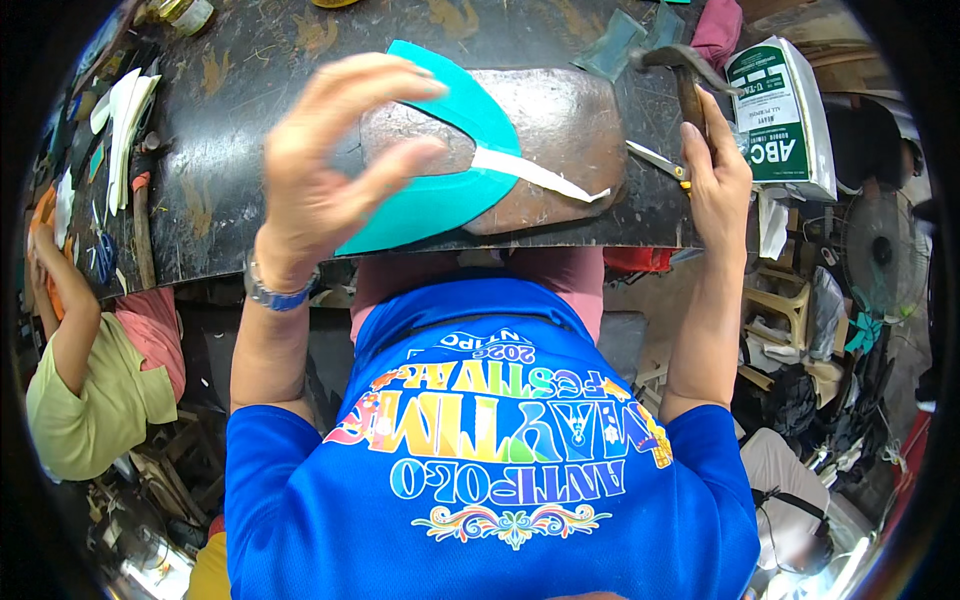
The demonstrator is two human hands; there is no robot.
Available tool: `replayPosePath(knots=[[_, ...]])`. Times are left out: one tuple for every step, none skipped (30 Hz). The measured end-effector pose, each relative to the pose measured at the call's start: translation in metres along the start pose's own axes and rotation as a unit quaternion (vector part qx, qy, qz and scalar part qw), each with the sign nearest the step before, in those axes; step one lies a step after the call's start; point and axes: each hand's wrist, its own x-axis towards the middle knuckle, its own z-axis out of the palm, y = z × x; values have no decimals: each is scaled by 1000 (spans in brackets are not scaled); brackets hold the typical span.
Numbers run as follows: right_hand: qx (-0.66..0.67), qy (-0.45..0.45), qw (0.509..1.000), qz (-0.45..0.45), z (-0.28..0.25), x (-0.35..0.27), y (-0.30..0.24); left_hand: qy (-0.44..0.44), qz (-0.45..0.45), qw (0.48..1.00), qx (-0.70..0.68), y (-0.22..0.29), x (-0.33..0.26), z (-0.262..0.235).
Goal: The person cuts a black sheet with scissors, applies adhesive to a teal sheet, and assembles the pieces on a workbench. They also apply a dark substance to the black sheet and fold it.
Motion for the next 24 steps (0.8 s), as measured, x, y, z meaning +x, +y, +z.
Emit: replayPosePath(knots=[[45, -13, 999, 16, 0, -12, -12, -34, 13, 997, 68, -5, -4, 11], [56, -38, 998, -13, 1, -26, -24, -90, -9, 989, 118, -7, -10, 18], [64, -71, 994, -50, 3, -41, -36, -108, -16, 986, 126, -10, -14, 26], [61, -125, 988, -73, 8, -51, -44, -124, -22, 983, 134, -13, -17, 33], [50, -147, 976, -154, 24, -53, -47, -141, -27, 979, 142, -17, -20, 38], [27, -180, 975, -126, 34, -58, -50, -177, -35, 972, 153, -20, -24, 42], [3, -191, 975, -115, 38, -62, -53, -190, -50, 969, 148, -23, -27, 45], [-32, -209, 974, -81, 31, -63, -56, -203, -67, 967, 142, -25, -31, 48], [-72, -205, 974, -57, 23, -60, -57, -229, -98, 957, 146, -28, -33, 49], [-43, -206, 976, -61, 16, -57, -58, -218, -91, 962, 140, -30, -36, 49], [3, -177, 983, -57, 15, -58, -60, -207, -87, 966, 130, -31, -38, 50], [45, -158, 985, -52, 18, -60, -63, -197, -88, 969, 124, -33, -39, 52], [76, -137, 987, -45, 21, -62, -66, -187, -89, 971, 120, -34, -39, 53], [53, -139, 983, -109, 30, -60, -66, -184, -97, 971, 116, -34, -39, 54], [18, -148, 976, -158, 41, -57, -65, -184, -103, 971, 113, -33, -39, 54], [-110, -253, 957, -94, 49, -58, -65, -173, -99, 974, 110, -32, -38, 54], [-76, -221, 964, -126, 62, -55, -65, -187, -106, 971, 105, -32, -37, 54], [-98, -230, 960, -126, 58, -52, -64, -186, -108, 971, 101, -31, -37, 54], [-116, -231, 956, -138, 55, -48, -63, -187, -113, 971, 100, -31, -37, 53], [-111, -231, 957, -133, 56, -49, -62, -182, -110, 971, 107, -30, -38, 53], [-104, -224, 959, -136, 58, -50, -59, -181, -109, 971, 114, -30, -40, 53], [-100, -210, 961, -150, 59, -50, -57, -179, -106, 970, 127, -31, -40, 53], [-83, -219, 964, -123, 56, -54, -55, -176, -108, 971, 123, -32, -41, 52], [-68, -224, 967, -101, 50, -62, -53, -176, -110, 971, 121, -31, -43, 50]])
